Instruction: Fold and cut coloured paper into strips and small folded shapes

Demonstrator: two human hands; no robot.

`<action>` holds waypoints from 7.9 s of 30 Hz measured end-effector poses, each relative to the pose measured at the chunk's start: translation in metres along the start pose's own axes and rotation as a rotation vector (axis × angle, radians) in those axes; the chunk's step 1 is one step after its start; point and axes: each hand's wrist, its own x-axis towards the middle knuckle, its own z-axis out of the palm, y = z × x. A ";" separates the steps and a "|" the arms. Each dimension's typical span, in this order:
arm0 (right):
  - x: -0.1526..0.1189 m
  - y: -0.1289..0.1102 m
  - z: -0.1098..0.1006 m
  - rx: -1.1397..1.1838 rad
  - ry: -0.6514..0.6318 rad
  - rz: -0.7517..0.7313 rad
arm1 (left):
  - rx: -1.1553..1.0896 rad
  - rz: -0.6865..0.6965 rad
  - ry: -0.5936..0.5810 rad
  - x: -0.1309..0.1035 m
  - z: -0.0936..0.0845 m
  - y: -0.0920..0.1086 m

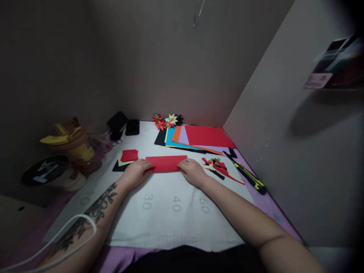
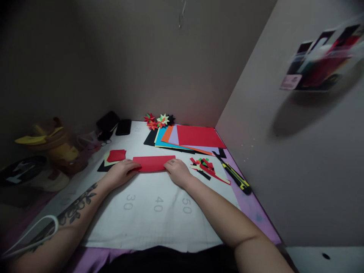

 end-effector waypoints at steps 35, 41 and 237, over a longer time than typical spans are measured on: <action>0.006 0.015 -0.003 -0.018 -0.174 0.369 | 0.075 -0.473 -0.073 0.019 -0.001 0.003; 0.005 0.014 -0.004 -0.008 -0.174 0.380 | 0.078 -0.476 -0.080 0.019 -0.001 0.003; 0.036 -0.031 0.019 0.070 -0.261 0.255 | 0.229 -0.134 -0.192 0.043 0.041 0.027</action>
